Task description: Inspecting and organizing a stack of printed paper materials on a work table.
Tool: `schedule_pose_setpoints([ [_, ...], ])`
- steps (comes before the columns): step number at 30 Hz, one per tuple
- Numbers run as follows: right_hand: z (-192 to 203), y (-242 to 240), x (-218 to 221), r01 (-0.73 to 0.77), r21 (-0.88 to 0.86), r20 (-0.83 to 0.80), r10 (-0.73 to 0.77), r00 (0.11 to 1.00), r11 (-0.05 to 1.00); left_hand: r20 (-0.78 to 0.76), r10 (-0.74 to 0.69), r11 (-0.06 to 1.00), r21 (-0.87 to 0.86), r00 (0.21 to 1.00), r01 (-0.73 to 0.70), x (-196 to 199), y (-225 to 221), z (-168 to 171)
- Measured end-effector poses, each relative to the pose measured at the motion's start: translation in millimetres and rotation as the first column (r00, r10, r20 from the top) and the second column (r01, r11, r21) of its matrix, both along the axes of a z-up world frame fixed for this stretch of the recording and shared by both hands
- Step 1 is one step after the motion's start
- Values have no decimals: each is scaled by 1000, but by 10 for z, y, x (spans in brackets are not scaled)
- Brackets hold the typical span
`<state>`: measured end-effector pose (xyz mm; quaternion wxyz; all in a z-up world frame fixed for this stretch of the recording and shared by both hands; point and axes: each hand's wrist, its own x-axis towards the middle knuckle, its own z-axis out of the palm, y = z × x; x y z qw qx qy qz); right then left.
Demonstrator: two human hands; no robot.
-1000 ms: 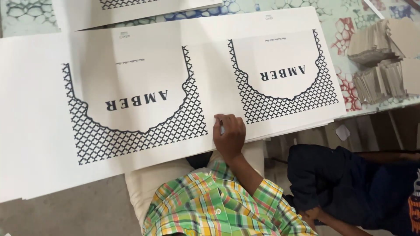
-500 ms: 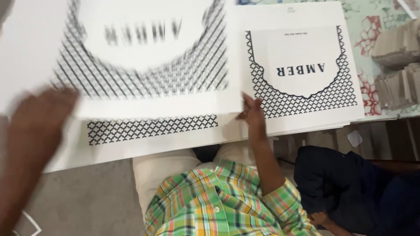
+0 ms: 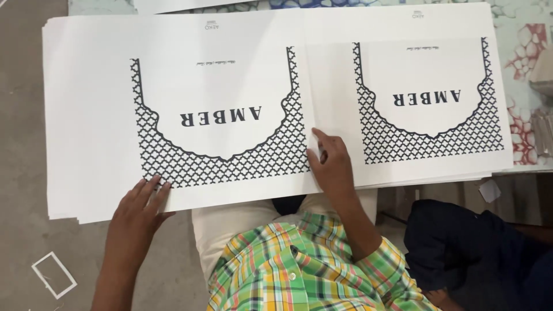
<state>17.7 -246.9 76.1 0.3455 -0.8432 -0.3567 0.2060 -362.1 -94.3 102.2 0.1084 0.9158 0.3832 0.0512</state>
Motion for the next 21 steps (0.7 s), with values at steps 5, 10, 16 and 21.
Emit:
schedule_pose_setpoints([
  [5,-86,18,-29,-12,25,120,9,993,1000,-4,-17,999,-36,1000,17,153,143,111],
  [10,-119,22,-52,-40,6,174,38,984,999,-35,-45,997,-69,998,42,520,346,-158],
  [16,-70,58,-83,-72,-39,292,80,953,997,510,-430,862,-13,745,507,2577,673,-301],
  [21,100,111,-60,-36,-116,278,67,958,993,562,-299,938,24,771,346,3558,988,-706],
])
